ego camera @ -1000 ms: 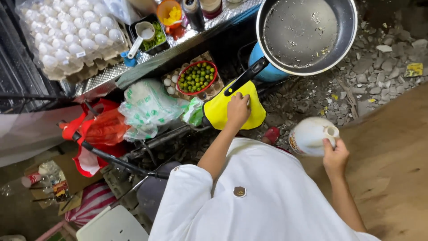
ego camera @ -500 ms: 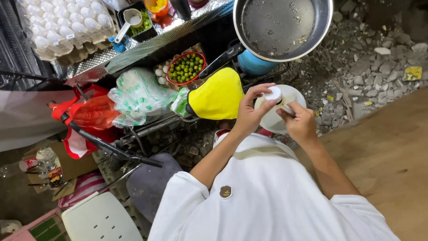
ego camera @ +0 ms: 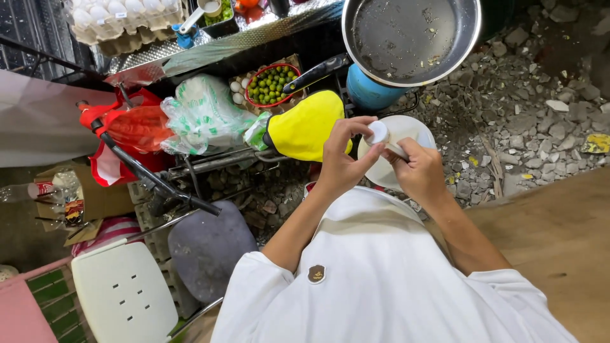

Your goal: The person scoops various powdered seasonings from small containers on a street food cart using a spoon. They then squat to retrieve a large white bottle, open it, and pour a dark liquid into a smaller squeeze bottle before capping it.

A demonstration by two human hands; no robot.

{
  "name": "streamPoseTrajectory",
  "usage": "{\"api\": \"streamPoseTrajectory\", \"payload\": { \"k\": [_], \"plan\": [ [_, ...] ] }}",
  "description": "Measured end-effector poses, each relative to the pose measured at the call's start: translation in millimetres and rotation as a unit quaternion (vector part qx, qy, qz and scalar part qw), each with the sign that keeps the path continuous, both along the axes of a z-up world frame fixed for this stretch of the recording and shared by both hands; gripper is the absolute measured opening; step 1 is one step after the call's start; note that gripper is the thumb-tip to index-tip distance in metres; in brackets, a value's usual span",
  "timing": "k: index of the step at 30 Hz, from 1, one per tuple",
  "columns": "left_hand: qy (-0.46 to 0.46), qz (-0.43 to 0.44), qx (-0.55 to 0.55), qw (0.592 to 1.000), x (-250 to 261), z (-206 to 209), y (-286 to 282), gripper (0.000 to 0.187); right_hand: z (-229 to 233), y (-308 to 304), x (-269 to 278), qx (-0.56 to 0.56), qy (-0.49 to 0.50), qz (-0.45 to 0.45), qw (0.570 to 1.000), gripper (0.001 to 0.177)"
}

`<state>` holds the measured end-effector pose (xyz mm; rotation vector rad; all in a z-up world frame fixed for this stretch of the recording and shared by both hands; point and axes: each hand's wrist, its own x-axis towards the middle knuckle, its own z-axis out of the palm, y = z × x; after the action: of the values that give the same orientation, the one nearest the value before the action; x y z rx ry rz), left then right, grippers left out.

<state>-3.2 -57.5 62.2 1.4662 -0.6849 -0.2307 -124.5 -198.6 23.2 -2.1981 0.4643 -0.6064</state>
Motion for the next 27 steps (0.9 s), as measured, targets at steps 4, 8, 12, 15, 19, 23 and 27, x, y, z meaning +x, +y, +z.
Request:
{"api": "streamPoseTrajectory", "payload": {
  "k": [4, 8, 12, 15, 19, 23, 27],
  "plan": [
    [0.035, -0.066, -0.004, 0.997, 1.0, 6.0, -2.1, 0.026, 4.7, -7.5, -2.6, 0.018, 0.007, 0.008, 1.000, 0.031],
    [0.022, -0.073, 0.003, 0.997, 2.8, 4.1, -3.8, 0.027, 13.8, -9.2, -4.3, 0.018, 0.003, 0.018, 1.000, 0.031],
    [-0.001, -0.047, -0.008, 0.999, 5.4, -2.0, -7.9, 0.026, 16.6, -12.7, -3.1, 0.033, 0.009, 0.012, 0.999, 0.031],
    [-0.011, -0.057, 0.006, 0.998, 5.5, 8.4, -3.1, 0.027, 17.4, -11.6, -6.6, 0.031, 0.015, 0.012, 0.999, 0.032],
    [-0.010, -0.100, 0.030, 0.995, 12.4, 19.1, 0.0, 0.029, 10.4, -14.1, -6.4, 0.027, 0.017, 0.024, 0.999, 0.030],
    [0.001, -0.137, 0.027, 0.990, 19.5, 21.3, 2.3, 0.029, 20.7, -10.7, -1.8, 0.036, 0.018, 0.018, 0.999, 0.030],
    [0.004, -0.153, 0.021, 0.988, 26.3, 35.0, 2.0, 0.022, 18.5, -8.1, -0.5, 0.030, 0.018, 0.013, 0.999, 0.029]
  ]
}}
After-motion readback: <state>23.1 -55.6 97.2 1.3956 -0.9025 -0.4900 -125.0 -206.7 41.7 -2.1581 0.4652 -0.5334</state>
